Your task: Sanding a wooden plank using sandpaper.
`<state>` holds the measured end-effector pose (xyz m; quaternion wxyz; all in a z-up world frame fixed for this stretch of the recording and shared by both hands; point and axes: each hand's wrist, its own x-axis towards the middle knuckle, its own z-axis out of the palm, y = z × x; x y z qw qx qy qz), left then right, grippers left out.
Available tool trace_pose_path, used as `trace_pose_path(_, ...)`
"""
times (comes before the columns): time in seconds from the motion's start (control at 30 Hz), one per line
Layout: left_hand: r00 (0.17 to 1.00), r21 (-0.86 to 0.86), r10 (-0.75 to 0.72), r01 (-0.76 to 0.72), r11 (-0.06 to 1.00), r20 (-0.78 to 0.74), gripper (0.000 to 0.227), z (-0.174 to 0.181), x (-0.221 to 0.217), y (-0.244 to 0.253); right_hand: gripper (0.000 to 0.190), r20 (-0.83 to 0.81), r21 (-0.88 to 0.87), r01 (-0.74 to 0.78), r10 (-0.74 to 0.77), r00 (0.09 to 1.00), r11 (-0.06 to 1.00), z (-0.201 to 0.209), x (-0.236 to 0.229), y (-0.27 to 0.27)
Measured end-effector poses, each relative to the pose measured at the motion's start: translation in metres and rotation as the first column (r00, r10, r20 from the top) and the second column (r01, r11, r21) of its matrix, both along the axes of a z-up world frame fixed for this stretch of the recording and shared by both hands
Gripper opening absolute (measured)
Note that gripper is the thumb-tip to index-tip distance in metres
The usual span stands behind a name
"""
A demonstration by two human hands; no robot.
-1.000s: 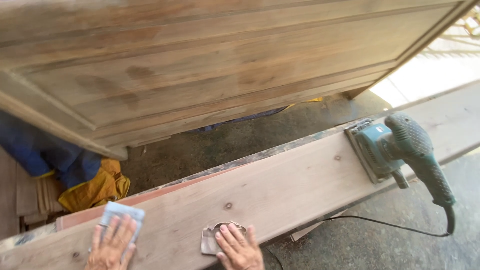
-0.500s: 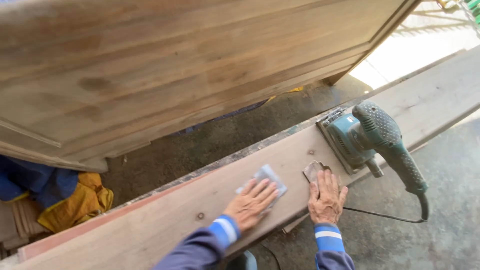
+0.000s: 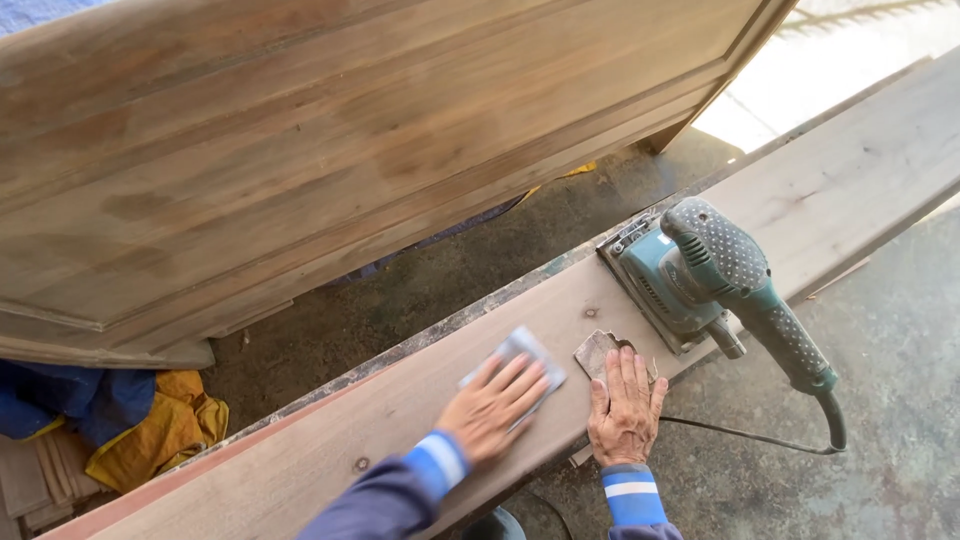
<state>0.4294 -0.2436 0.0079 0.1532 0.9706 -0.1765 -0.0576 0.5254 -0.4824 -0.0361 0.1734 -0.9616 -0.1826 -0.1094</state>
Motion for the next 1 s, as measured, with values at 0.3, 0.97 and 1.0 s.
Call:
trace_pose_path(0.3, 0.992, -0.100, -0.081, 0.091, 0.991, 0.094, 0.062, -0.019, -0.108, -0.003, 0.050, -0.002, -0.028, -0.012, 0.012, 1.000, 1.000, 0.009, 0.003, -0.001)
trace_pose_path(0.97, 0.947, 0.142, 0.078, -0.127, 0.982, 0.312, 0.065, -0.018, -0.188, 0.104, 0.026, 0.036, -0.085, -0.517, 0.521, 0.853, 0.852, 0.039, -0.157, 0.074)
trace_pose_path(1.0, 0.946, 0.140, 0.075, -0.124, 0.982, 0.314, 0.065, -0.018, -0.189, 0.104, 0.026, 0.038, -0.088, -0.514, 0.518, 0.854, 0.853, 0.027, -0.168, 0.073)
